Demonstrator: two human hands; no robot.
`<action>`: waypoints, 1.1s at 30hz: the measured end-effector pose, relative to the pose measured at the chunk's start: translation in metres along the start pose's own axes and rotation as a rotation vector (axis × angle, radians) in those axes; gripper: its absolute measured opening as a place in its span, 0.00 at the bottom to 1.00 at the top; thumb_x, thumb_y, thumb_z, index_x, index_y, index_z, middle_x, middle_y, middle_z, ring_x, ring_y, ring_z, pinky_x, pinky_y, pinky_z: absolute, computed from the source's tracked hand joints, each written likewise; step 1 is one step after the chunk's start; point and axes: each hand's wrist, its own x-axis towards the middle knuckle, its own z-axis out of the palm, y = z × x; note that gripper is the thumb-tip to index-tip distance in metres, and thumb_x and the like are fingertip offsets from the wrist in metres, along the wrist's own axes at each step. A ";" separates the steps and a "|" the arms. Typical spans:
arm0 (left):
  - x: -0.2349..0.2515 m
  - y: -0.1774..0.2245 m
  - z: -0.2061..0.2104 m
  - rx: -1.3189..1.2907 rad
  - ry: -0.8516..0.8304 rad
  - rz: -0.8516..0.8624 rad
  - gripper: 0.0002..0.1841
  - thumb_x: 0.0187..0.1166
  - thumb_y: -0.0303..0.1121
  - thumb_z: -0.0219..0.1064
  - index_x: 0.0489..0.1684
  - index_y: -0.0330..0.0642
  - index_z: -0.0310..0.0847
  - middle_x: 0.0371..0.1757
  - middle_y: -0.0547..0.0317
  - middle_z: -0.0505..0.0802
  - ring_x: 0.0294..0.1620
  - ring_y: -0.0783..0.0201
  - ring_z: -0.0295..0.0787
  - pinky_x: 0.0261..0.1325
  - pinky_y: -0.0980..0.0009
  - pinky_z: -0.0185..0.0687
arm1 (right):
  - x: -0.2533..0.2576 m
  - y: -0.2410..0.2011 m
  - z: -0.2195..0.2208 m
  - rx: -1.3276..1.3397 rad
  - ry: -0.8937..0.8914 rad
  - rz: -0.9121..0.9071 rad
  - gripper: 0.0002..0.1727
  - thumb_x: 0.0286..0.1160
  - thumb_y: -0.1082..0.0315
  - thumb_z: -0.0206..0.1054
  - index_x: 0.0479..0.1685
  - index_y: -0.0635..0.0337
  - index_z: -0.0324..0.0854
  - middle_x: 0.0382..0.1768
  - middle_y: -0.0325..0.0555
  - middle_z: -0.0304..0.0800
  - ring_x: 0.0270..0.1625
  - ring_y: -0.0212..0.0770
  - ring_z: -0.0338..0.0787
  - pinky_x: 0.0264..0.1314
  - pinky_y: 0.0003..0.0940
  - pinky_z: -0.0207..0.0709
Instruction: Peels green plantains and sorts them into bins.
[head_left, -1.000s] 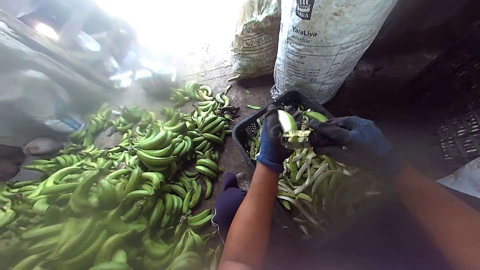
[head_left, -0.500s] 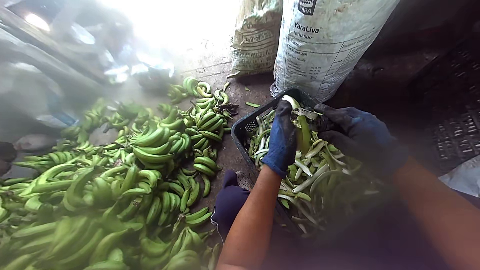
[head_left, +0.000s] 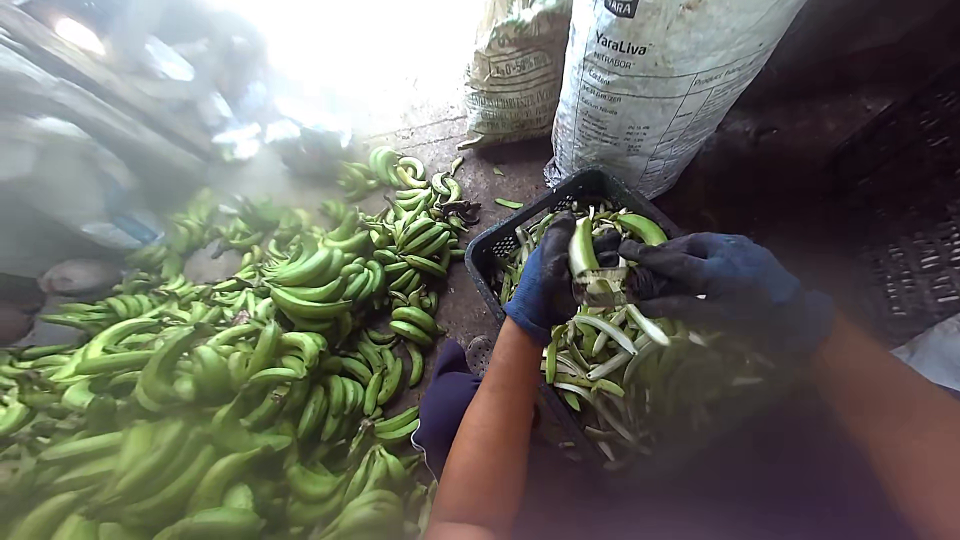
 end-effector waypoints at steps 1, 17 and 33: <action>-0.004 0.004 0.001 -0.065 -0.005 -0.025 0.25 0.92 0.55 0.36 0.44 0.57 0.81 0.28 0.69 0.90 0.22 0.76 0.84 0.20 0.79 0.79 | -0.001 -0.001 -0.001 -0.035 0.027 -0.062 0.31 0.66 0.46 0.73 0.72 0.46 0.85 0.55 0.54 0.91 0.53 0.55 0.91 0.50 0.55 0.83; -0.005 0.009 0.005 -0.042 0.086 0.082 0.22 0.92 0.58 0.39 0.58 0.63 0.79 0.36 0.70 0.91 0.28 0.73 0.87 0.28 0.75 0.85 | -0.009 0.000 -0.009 0.372 -0.059 0.333 0.30 0.75 0.49 0.67 0.78 0.46 0.78 0.59 0.39 0.89 0.53 0.32 0.89 0.55 0.38 0.86; 0.011 -0.010 0.008 0.507 0.184 0.140 0.30 0.94 0.52 0.40 0.92 0.52 0.54 0.77 0.49 0.80 0.66 0.59 0.84 0.64 0.54 0.84 | 0.014 -0.004 0.000 0.532 0.189 0.492 0.32 0.74 0.55 0.74 0.79 0.49 0.74 0.54 0.41 0.92 0.46 0.34 0.92 0.49 0.37 0.90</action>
